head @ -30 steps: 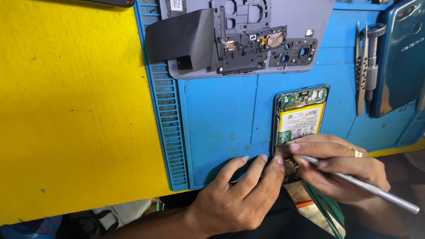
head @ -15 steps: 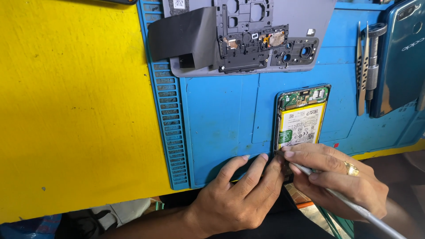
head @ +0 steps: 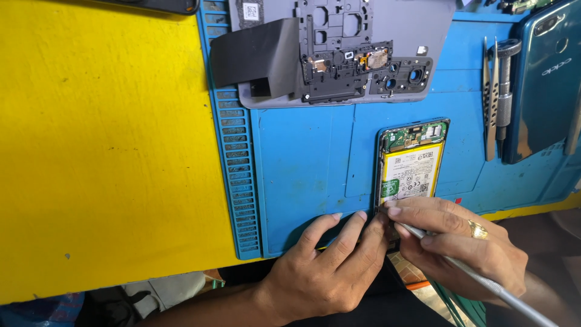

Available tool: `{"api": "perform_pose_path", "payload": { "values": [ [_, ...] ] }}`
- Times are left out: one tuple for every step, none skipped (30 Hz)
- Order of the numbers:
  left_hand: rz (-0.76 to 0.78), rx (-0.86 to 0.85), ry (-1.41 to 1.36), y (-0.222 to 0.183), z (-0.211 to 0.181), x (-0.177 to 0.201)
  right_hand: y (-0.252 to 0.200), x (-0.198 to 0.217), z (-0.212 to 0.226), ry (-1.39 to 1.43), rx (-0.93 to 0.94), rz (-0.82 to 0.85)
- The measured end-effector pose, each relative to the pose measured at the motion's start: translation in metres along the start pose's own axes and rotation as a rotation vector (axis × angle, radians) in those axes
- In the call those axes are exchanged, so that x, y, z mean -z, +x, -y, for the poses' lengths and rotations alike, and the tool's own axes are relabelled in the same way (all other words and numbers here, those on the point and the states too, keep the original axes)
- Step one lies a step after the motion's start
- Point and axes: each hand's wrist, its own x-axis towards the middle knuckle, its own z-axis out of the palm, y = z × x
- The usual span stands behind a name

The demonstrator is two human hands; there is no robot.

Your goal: The person uses a metal tool to work on the internal components of a disassembled smartphone, focusing on the battery area. They then pick up a different smartphone, connect a charging cable to it, and interact with the screen to unlock it.

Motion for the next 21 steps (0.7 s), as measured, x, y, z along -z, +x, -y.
{"api": "perform_pose_path", "payload": {
  "values": [
    [0.001,0.003,0.005,0.001,0.0,0.001,0.0,-0.001,-0.003,0.004,0.004,0.002],
    [-0.001,0.0,0.0,0.001,0.001,0.001,-0.002,-0.002,-0.005,-0.016,0.011,-0.011],
    [-0.002,-0.003,-0.004,0.002,0.001,0.002,-0.003,-0.003,-0.006,-0.036,0.018,-0.025],
    [-0.002,-0.008,0.005,0.003,-0.001,0.002,-0.003,-0.001,-0.005,-0.033,0.026,-0.031],
    [-0.006,0.006,-0.029,0.004,-0.002,0.003,-0.003,0.0,-0.002,-0.021,0.015,-0.023],
    [-0.01,0.022,-0.04,0.005,-0.002,0.007,0.002,0.0,-0.001,0.002,0.024,-0.02],
    [-0.009,0.019,-0.007,0.006,-0.002,0.011,-0.011,0.001,-0.009,0.016,0.051,-0.03],
    [-0.016,0.023,-0.016,0.008,-0.003,0.015,-0.022,0.001,-0.019,-0.039,0.008,0.038],
    [-0.022,0.028,-0.024,0.01,-0.004,0.021,-0.033,0.001,-0.027,-0.095,-0.035,0.104],
    [-0.023,0.025,0.016,0.01,-0.006,0.023,-0.034,-0.001,-0.027,-0.081,0.001,0.091],
    [-0.024,0.014,0.008,0.009,-0.008,0.026,-0.035,-0.003,-0.025,-0.123,-0.11,0.047],
    [-0.022,0.014,0.016,0.008,-0.011,0.03,-0.034,-0.007,-0.025,-0.149,-0.208,0.011],
    [-0.021,0.022,0.074,0.007,-0.014,0.036,-0.038,-0.007,-0.027,-0.119,-0.158,0.004],
    [-0.023,0.025,0.04,0.006,-0.017,0.039,-0.042,-0.006,-0.03,-0.187,-0.146,0.016],
    [-0.025,0.029,0.007,0.005,-0.018,0.04,-0.046,-0.006,-0.036,-0.255,-0.134,0.025],
    [-0.033,0.031,0.029,0.002,-0.019,0.042,-0.043,-0.01,-0.027,-0.251,-0.111,0.021],
    [0.02,0.028,0.036,-0.002,-0.019,0.042,-0.04,-0.014,-0.018,-0.247,-0.187,-0.064],
    [0.072,0.026,0.036,-0.004,-0.021,0.04,-0.04,-0.015,-0.01,-0.246,-0.269,-0.146],
    [0.062,0.028,0.05,-0.003,-0.021,0.041,-0.045,-0.011,-0.026,-0.245,-0.252,-0.148],
    [0.075,0.03,0.041,-0.004,-0.022,0.044,-0.047,-0.009,-0.043,-0.054,-0.146,-0.089],
    [0.087,0.032,0.031,-0.006,-0.023,0.046,-0.049,-0.008,-0.061,0.137,-0.041,-0.027]
  ]
}}
